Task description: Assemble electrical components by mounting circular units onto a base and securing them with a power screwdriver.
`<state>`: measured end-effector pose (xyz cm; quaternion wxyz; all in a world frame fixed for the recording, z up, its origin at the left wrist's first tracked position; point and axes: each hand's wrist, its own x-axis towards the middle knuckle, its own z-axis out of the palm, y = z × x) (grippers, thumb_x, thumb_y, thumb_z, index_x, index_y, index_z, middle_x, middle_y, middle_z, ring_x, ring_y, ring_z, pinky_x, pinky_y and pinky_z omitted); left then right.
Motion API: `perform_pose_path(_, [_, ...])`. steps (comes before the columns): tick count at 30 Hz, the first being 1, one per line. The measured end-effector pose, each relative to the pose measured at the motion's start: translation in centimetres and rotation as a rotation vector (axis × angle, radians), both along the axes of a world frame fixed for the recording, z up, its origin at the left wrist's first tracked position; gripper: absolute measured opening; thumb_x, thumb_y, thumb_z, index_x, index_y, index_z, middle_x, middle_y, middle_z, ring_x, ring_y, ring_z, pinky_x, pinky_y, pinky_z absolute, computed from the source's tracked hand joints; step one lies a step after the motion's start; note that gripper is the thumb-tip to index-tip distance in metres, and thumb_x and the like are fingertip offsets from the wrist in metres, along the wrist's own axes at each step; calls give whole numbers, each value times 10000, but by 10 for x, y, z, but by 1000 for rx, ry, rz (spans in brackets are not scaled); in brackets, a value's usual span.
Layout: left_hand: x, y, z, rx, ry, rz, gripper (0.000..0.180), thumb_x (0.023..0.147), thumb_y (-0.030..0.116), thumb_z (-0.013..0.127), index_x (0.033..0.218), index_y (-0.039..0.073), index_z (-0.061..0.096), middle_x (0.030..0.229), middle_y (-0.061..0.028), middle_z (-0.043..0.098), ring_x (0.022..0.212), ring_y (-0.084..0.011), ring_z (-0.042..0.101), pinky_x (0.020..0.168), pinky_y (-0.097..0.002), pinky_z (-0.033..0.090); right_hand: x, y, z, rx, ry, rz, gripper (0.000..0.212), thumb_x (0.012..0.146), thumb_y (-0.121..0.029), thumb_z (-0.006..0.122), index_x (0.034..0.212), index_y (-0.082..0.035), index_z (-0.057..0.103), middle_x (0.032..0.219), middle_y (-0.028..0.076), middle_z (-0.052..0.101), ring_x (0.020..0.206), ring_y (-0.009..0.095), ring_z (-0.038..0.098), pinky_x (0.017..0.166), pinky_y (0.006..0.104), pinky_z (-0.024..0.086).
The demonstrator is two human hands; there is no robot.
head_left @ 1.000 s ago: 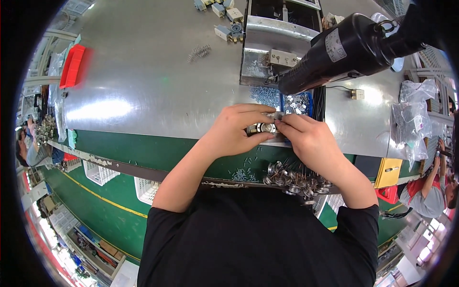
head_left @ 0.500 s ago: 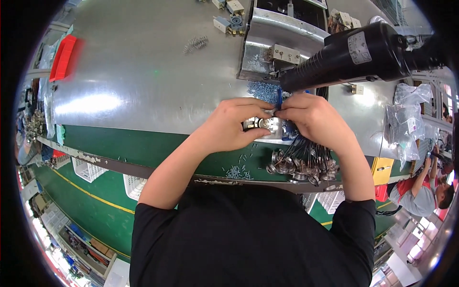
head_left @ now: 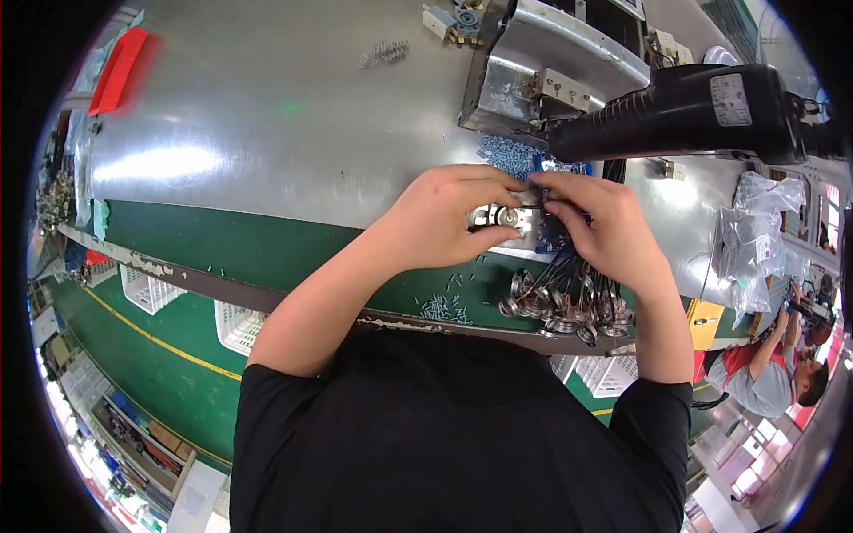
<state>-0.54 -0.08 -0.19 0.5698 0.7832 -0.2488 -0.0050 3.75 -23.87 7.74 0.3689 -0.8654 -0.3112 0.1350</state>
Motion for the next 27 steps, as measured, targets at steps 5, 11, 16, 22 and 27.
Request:
perform_pose_path(5, [0,0,-2,-23,-9,-2,310,791,107,887,1047,-6,754,1187,-166,769,1092,-349,747,934,-413,600,7,-4,0,-28,-89,100,227,903,67,713,1106,-7,781,996,164,760,866,314,739,775,371,582])
perform_pose_path(11, [-1,0,-3,-11,-41,1,318,789,107,886,1047,1,733,1184,-163,764,1083,-353,745,925,-416,598,4,5,17,9,34,66,150,866,74,749,1003,13,763,970,137,760,867,288,752,781,358,580])
perform_pose_path(16, [-3,0,-3,24,-46,-1,346,783,115,889,1041,11,683,1159,-159,753,1049,-368,735,895,-432,592,2,17,14,-7,67,40,235,862,56,763,1073,25,664,939,132,749,880,295,759,777,363,574])
perform_pose_path(22, [-2,0,0,39,-37,13,352,777,116,892,1036,9,678,1132,-167,746,1024,-393,721,877,-432,584,-2,24,7,-138,12,84,246,884,79,709,1085,14,583,946,184,720,914,380,740,763,418,562])
perform_pose_path(27, [-3,0,3,50,3,9,365,773,110,889,1058,14,682,1122,-163,746,1013,-397,719,871,-434,583,-2,22,5,-112,46,67,257,869,70,726,1081,2,598,940,180,723,913,388,736,745,430,557])
